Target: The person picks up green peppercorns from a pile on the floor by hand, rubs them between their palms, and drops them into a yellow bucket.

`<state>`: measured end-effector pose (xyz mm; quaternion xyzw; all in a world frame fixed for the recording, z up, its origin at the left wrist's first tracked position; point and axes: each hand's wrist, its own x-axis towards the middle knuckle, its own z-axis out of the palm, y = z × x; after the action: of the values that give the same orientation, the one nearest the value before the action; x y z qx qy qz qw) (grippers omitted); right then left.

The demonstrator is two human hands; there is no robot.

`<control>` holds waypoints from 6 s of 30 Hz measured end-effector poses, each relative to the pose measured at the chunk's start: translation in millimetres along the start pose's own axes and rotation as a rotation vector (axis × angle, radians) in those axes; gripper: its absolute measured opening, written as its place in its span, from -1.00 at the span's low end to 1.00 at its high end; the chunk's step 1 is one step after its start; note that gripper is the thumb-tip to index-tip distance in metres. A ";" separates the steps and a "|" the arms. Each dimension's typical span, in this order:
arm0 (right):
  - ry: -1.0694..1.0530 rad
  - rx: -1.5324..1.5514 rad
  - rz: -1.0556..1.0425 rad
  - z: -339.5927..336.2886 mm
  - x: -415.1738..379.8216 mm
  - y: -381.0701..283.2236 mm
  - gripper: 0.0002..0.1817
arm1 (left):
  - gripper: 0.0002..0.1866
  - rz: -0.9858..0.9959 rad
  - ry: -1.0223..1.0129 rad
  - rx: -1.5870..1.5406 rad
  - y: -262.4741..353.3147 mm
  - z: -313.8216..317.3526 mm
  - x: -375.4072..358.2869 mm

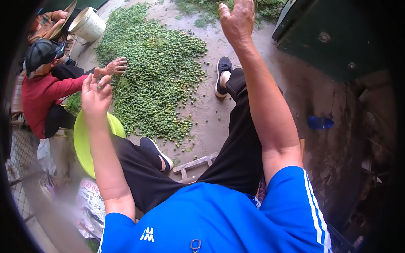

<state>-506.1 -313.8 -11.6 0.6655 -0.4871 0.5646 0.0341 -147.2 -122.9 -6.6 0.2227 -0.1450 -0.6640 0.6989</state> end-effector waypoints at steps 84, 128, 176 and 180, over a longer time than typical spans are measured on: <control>-0.641 1.310 1.446 80.2 -99.3 -127.2 -0.62 | -0.83 0.002 0.276 -0.043 -72.7 -28.4 77.9; -0.332 2.150 1.806 62.2 -67.6 -179.6 -0.46 | -0.73 0.900 0.169 1.085 -63.5 81.4 16.7; -0.377 2.145 1.571 85.2 -73.0 -184.2 -0.37 | -0.80 0.278 -0.025 0.873 -51.5 50.2 24.8; -0.351 2.175 1.552 87.4 -72.3 -181.8 -0.38 | -0.77 0.075 -0.043 0.201 -37.3 51.3 24.7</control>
<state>-310.4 -226.7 -8.1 -0.0274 -0.0417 0.4429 -0.8952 -203.0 -154.2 16.3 0.2717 -0.2341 -0.6241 0.6942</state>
